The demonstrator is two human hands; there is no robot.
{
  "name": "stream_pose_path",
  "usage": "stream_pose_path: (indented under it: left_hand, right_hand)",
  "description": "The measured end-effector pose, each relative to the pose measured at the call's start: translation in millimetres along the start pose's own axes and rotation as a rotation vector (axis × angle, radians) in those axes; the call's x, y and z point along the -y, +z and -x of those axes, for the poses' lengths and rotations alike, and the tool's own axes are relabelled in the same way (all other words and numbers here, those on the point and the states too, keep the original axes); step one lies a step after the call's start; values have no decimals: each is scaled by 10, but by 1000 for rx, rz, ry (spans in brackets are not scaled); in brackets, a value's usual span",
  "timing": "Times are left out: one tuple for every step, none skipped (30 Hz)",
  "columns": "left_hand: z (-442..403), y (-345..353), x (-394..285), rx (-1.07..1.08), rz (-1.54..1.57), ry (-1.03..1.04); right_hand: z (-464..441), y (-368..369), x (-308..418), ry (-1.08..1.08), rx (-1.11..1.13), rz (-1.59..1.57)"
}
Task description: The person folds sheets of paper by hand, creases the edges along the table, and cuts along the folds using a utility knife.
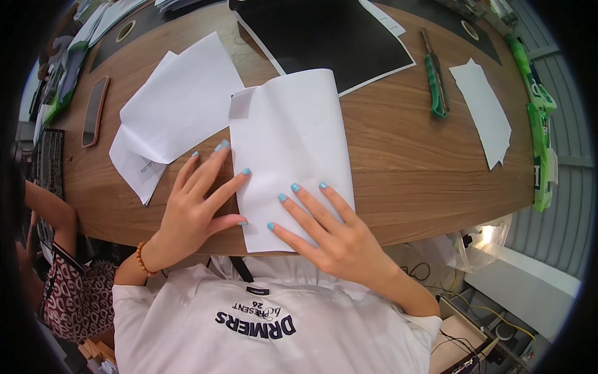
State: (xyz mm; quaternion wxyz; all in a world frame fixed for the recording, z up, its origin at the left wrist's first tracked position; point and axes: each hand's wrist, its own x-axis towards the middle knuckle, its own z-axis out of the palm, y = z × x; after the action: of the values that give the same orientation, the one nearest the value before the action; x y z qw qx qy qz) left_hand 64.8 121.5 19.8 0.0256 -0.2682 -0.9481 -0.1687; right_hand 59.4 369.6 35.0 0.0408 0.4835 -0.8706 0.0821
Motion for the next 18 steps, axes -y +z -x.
stream_pose_path:
  left_hand:
    - [-8,13,-49,-67,-16,-10]
    - [-31,25,-96,-133,-31,-22]
    - [-100,36,-142,-132,-29,-21]
    - [-206,42,-185,-94,14,19]
    - [-294,46,-202,-58,57,57]
    - [-342,74,-185,-27,81,73]
    - [-392,118,-137,-30,80,72]
    - [-443,172,-78,-29,43,58]
    - [-479,209,-37,-26,7,44]
    - [-497,222,-8,-26,5,46]
    - [-507,229,23,-42,1,26]
    - [-518,233,43,-59,-3,8]
    - [-529,232,44,-56,-3,11]
    - [-532,228,41,-54,-22,1]
    - [-533,226,42,-53,-41,-11]
    - [-535,225,45,-49,-40,-13]
    - [-540,227,48,-57,-46,-5]
    - [-543,227,51,-65,-52,4]
  right_hand:
    - [-2,-8,4,-2,0,1]
    - [-6,-17,7,-4,0,2]
    - [-6,-20,9,-3,2,2]
    - [-11,-24,5,-7,9,0]
    - [-16,-30,-2,-13,16,0]
    - [-19,-34,-5,-17,15,3]
    - [-19,-35,-3,-18,16,0]
    - [-19,-33,0,-18,14,-3]
    - [-17,-36,0,-19,12,-2]
    - [-14,-45,-4,-22,22,-5]
    - [-9,-50,-9,-23,33,-9]
    - [-4,-45,-10,-19,30,-8]
    - [2,-40,-9,-11,33,-27]
    - [7,-34,-8,-4,37,-48]
    - [6,-32,-10,-3,37,-50]
    - [0,-37,-11,-3,40,-53]
    - [-4,-35,-14,-3,42,-54]
    - [-4,-32,-14,-3,42,-55]
